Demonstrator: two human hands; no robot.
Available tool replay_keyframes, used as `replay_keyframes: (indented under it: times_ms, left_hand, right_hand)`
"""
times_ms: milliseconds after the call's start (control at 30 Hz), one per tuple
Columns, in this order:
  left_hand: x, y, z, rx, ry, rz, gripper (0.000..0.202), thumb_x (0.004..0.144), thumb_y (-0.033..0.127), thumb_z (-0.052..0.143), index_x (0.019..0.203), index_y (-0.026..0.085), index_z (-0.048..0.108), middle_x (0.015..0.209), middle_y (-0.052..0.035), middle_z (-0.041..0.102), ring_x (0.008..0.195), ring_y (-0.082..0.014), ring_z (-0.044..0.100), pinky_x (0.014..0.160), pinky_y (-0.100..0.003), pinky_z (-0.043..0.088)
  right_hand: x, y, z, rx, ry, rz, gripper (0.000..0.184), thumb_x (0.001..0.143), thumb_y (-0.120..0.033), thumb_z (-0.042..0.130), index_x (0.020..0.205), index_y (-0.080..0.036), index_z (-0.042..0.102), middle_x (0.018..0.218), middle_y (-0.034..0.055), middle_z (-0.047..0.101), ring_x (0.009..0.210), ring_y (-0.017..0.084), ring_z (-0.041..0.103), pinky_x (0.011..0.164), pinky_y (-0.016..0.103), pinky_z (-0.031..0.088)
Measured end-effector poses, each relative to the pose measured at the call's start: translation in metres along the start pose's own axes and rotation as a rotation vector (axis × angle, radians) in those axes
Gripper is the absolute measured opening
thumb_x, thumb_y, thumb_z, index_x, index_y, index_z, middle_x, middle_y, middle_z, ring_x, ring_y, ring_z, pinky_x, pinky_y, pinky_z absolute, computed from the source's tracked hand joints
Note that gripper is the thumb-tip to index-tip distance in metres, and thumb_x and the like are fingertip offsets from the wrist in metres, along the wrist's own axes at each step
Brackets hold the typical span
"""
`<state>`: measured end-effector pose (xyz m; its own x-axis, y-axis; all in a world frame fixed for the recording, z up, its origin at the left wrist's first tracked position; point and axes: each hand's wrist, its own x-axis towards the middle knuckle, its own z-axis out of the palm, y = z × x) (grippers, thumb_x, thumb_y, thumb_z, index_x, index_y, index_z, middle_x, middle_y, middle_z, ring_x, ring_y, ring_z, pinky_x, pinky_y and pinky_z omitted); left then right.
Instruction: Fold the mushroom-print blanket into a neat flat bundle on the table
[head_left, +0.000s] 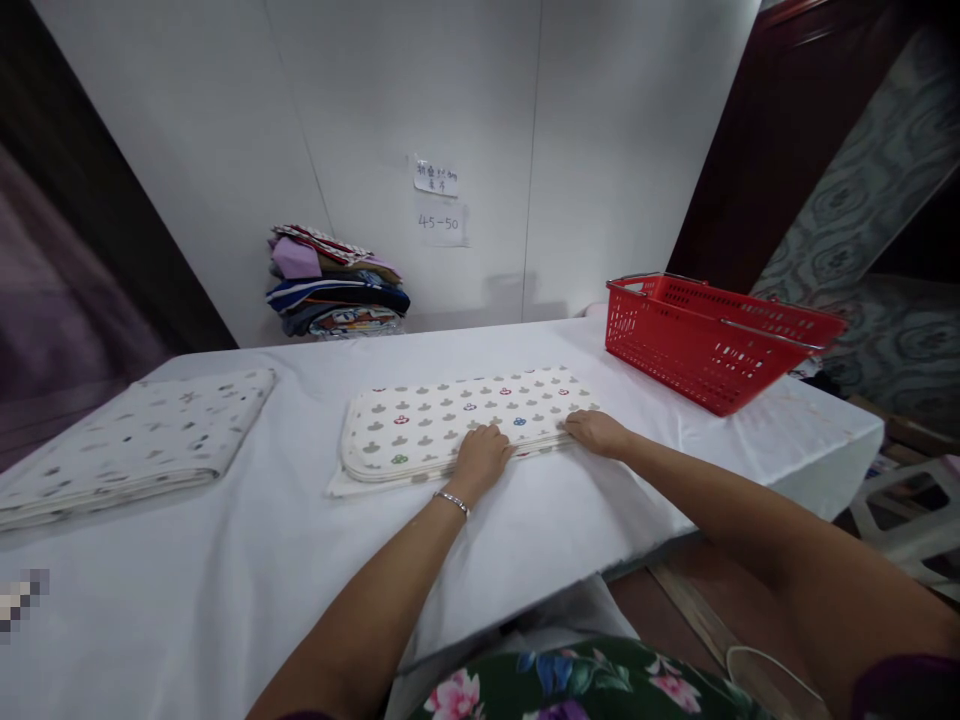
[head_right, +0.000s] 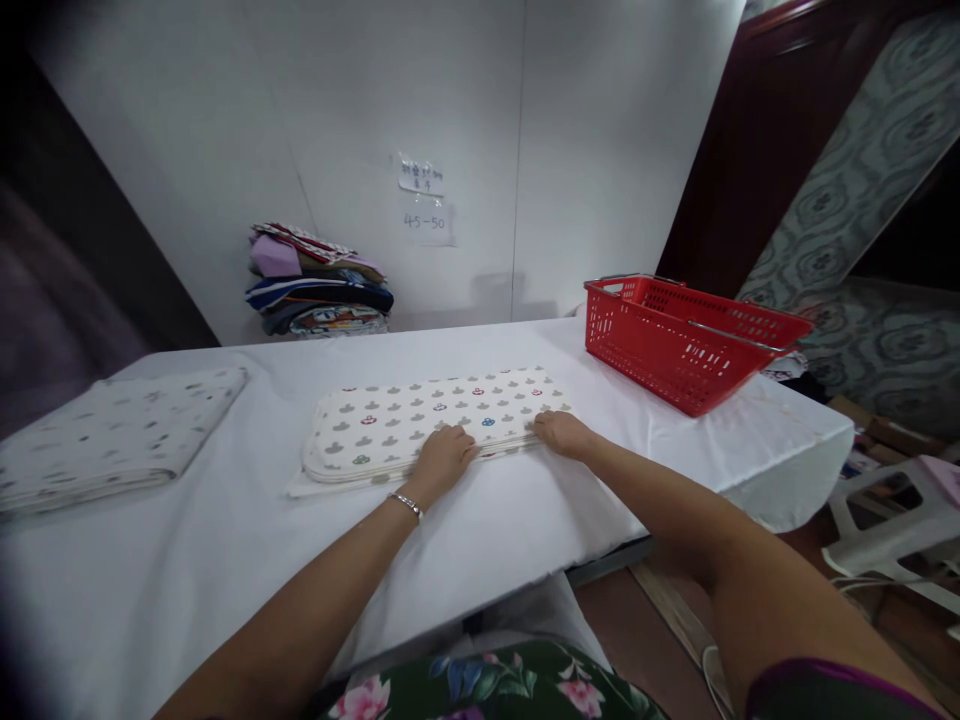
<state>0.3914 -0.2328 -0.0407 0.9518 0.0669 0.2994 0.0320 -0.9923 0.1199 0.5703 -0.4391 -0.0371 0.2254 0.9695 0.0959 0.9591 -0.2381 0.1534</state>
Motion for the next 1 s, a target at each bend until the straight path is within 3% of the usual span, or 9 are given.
replay_keyframes:
  times_ms: [400, 700, 1000]
  left_hand:
    - [-0.002, -0.002, 0.007, -0.089, 0.043, 0.010, 0.025, 0.090, 0.031, 0.043, 0.080, 0.019, 0.063, 0.087, -0.0045, 0.058, 0.085, -0.0183, 0.049, 0.074, -0.032, 0.036]
    - [-0.002, -0.003, 0.013, -0.054, 0.066, 0.027, 0.027, 0.092, 0.028, 0.039, 0.082, 0.018, 0.062, 0.086, -0.0055, 0.058, 0.085, -0.0184, 0.050, 0.075, -0.033, 0.037]
    - [0.011, 0.006, 0.005, -0.081, 0.026, 0.059, 0.020, 0.089, 0.030, 0.046, 0.080, 0.020, 0.061, 0.088, -0.0039, 0.057, 0.088, -0.0181, 0.050, 0.077, -0.032, 0.037]
  right_hand:
    - [-0.016, -0.002, 0.001, 0.032, 0.049, 0.040, 0.027, 0.089, -0.016, 0.037, 0.097, -0.015, 0.063, 0.097, 0.0104, 0.063, 0.086, 0.020, 0.057, 0.075, 0.030, 0.043]
    - [-0.024, -0.004, 0.011, 0.054, 0.193, 0.027, 0.031, 0.091, -0.020, 0.036, 0.111, -0.015, 0.060, 0.102, 0.0123, 0.063, 0.091, 0.021, 0.057, 0.080, 0.034, 0.045]
    - [-0.026, -0.008, 0.010, 0.109, 0.214, 0.086, 0.032, 0.092, -0.020, 0.034, 0.109, -0.016, 0.060, 0.106, 0.0126, 0.061, 0.095, 0.022, 0.055, 0.082, 0.035, 0.045]
